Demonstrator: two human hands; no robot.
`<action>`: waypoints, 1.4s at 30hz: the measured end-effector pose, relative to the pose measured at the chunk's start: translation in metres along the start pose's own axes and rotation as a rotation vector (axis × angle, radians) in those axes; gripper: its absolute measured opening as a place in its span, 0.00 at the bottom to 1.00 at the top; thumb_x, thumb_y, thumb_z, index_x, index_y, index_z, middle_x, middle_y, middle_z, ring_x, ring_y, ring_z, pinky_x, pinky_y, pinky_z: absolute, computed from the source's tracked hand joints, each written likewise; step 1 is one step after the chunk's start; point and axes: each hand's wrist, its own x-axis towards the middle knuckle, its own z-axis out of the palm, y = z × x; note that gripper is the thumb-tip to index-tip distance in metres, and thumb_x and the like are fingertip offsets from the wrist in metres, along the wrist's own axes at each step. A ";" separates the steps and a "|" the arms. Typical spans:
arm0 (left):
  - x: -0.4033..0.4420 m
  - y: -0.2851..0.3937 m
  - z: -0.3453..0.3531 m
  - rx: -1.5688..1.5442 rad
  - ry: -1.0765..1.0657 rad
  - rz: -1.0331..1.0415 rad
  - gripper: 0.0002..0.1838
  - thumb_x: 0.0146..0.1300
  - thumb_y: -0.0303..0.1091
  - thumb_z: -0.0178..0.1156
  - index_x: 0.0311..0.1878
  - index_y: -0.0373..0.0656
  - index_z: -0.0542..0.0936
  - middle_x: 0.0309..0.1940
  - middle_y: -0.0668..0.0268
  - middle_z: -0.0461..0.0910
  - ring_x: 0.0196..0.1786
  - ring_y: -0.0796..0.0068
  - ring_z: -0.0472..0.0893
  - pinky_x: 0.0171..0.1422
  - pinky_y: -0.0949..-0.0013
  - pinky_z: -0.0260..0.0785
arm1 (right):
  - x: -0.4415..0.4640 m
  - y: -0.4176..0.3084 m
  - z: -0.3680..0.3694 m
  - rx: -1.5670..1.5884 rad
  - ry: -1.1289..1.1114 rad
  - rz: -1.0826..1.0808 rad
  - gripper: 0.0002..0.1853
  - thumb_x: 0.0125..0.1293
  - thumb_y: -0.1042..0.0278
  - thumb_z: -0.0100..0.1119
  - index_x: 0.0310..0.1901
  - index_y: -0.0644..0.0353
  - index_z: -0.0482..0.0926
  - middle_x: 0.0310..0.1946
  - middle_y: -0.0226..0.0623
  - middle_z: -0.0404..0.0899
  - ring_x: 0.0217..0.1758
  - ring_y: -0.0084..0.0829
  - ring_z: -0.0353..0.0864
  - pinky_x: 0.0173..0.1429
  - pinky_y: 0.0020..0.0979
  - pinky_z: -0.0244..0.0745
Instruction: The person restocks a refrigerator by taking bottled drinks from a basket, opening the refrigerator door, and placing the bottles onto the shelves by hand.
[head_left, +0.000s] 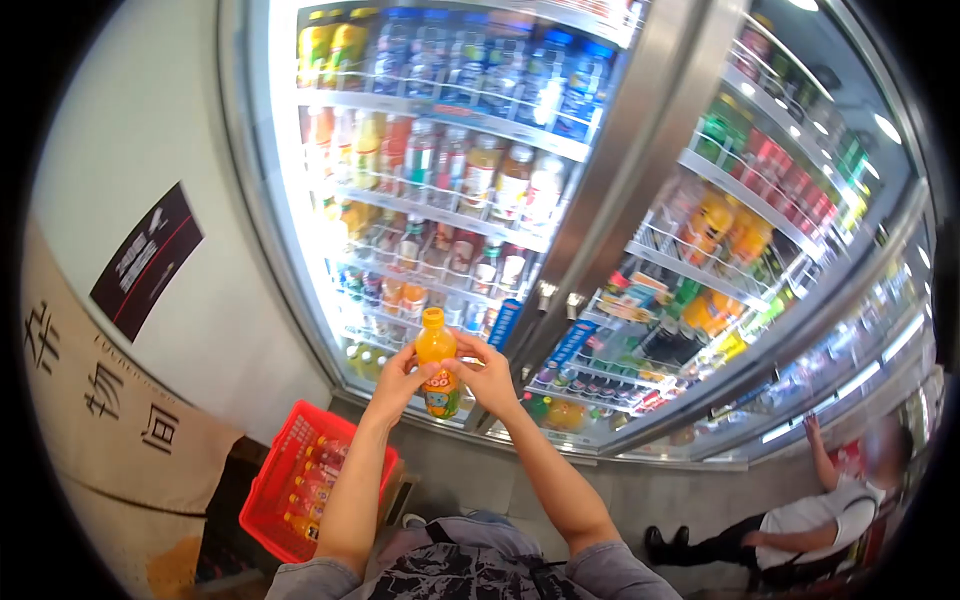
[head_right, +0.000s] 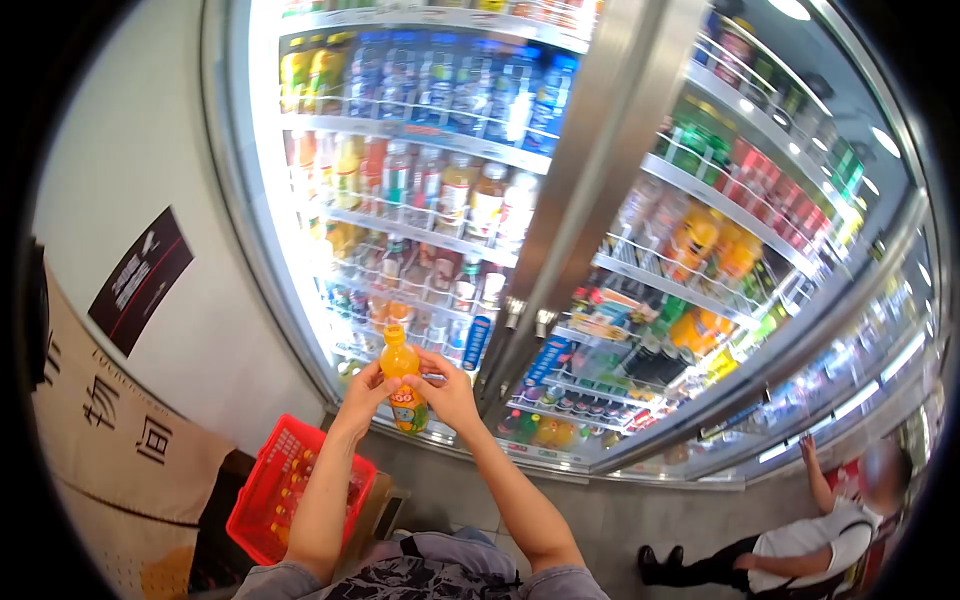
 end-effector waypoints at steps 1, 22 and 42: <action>0.011 -0.004 0.014 0.006 -0.028 0.011 0.30 0.64 0.36 0.66 0.67 0.38 0.71 0.55 0.64 0.78 0.58 0.75 0.75 0.63 0.68 0.67 | -0.002 -0.003 -0.016 -0.007 0.029 -0.026 0.29 0.63 0.67 0.69 0.65 0.59 0.73 0.51 0.36 0.82 0.54 0.25 0.80 0.60 0.33 0.77; 0.058 -0.002 0.118 -0.001 -0.057 0.085 0.25 0.67 0.37 0.64 0.64 0.39 0.74 0.50 0.65 0.81 0.51 0.79 0.78 0.57 0.72 0.69 | 0.016 0.014 -0.142 -0.445 0.691 -0.067 0.35 0.53 0.53 0.77 0.51 0.65 0.64 0.26 0.36 0.82 0.30 0.32 0.83 0.41 0.32 0.77; -0.014 -0.021 0.122 -0.042 0.144 -0.048 0.22 0.68 0.37 0.63 0.61 0.38 0.76 0.49 0.66 0.81 0.49 0.78 0.79 0.55 0.72 0.71 | 0.024 0.026 -0.125 -0.365 0.729 0.030 0.37 0.58 0.52 0.71 0.56 0.60 0.55 0.43 0.51 0.76 0.43 0.47 0.81 0.50 0.44 0.73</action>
